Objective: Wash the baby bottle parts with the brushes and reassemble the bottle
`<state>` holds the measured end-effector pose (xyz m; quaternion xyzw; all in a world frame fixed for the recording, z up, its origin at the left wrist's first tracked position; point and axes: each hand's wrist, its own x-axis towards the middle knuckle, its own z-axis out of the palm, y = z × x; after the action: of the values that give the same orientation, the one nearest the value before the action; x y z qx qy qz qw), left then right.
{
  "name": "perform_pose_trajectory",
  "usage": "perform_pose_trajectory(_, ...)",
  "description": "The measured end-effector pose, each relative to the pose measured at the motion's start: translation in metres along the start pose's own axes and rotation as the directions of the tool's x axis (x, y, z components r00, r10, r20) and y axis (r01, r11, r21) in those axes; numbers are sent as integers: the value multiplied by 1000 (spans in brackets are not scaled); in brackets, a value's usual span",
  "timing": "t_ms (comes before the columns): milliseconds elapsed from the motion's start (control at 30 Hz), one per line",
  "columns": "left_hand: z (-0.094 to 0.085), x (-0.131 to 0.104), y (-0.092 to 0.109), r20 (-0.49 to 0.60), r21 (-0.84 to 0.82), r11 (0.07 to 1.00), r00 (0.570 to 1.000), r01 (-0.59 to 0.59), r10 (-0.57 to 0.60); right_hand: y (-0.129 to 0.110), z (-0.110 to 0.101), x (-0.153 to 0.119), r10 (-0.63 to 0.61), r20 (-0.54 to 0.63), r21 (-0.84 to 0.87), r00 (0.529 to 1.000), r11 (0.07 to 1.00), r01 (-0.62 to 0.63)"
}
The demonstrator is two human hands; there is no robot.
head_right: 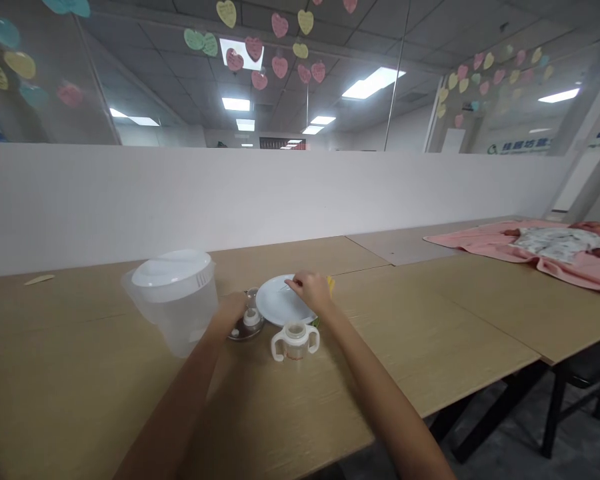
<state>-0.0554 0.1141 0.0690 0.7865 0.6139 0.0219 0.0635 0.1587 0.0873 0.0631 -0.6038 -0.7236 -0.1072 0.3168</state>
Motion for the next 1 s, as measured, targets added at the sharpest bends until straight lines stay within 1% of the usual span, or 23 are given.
perform_pose_trajectory(67,-8,-3,1,-18,4,1000,1000,8,-8,-10,-1,17,10,101,-66,995,998,-3)
perform_pose_trajectory(133,-20,-10,2,-42,9,1000,999,4,-3,-16,1,29,20,180,-93,983,996,-4)
perform_pose_trajectory(200,-35,-21,3,-72,8,1000,997,-12,12,-18,8,36,28,234,-91,972,996,-7)
perform_pose_trajectory(300,-58,-39,10,-137,-11,998,989,-63,61,-15,18,38,69,294,-80,953,996,-47)
perform_pose_trajectory(367,-69,-48,16,-216,-77,985,967,-153,133,-11,17,40,101,307,-60,946,994,-87)
perform_pose_trajectory(433,-74,-51,23,-322,-211,930,920,-300,224,-8,5,41,120,301,-30,946,993,-117)
perform_pose_trajectory(500,-73,-49,30,-412,-370,816,865,-445,285,-9,-20,41,136,236,43,962,988,-150)
perform_pose_trajectory(533,-71,-47,32,-438,-437,752,847,-494,302,-11,-36,39,146,170,97,975,982,-164)
perform_pose_trajectory(567,-68,-44,34,-457,-492,691,833,-529,312,-15,-54,36,188,27,230,982,955,-189)
perform_pose_trajectory(600,-65,-41,37,-475,-536,637,822,-554,316,-21,-73,31,238,-142,358,961,917,-174)
perform_pose_trajectory(633,-62,-38,39,-489,-572,589,814,-571,314,-28,-92,24,282,-275,474,919,871,-125)
perform_pose_trajectory(667,-60,-36,41,-500,-601,547,808,-582,310,-37,-108,17,311,-358,569,880,820,-58)
perform_pose_trajectory(700,-57,-35,43,-507,-629,510,807,-586,302,-46,-122,10,300,-385,632,873,774,12)
perform_pose_trajectory(733,-55,-34,45,-509,-656,476,809,-585,293,-55,-132,5,269,-393,667,879,741,72)
perform_pose_trajectory(767,-54,-33,46,-507,-681,445,813,-582,288,-63,-137,1,249,-409,683,878,722,114)
perform_pose_trajectory(833,-52,-32,49,-500,-715,397,818,-576,286,-75,-136,-1,228,-435,689,871,707,158)
perform_pose_trajectory(933,-50,-31,51,-498,-734,357,816,-577,295,-80,-115,12,212,-411,674,887,725,140)
perform_pose_trajectory(1000,-49,-30,49,-506,-725,365,811,-584,292,-78,-100,21,194,-377,651,906,751,110)
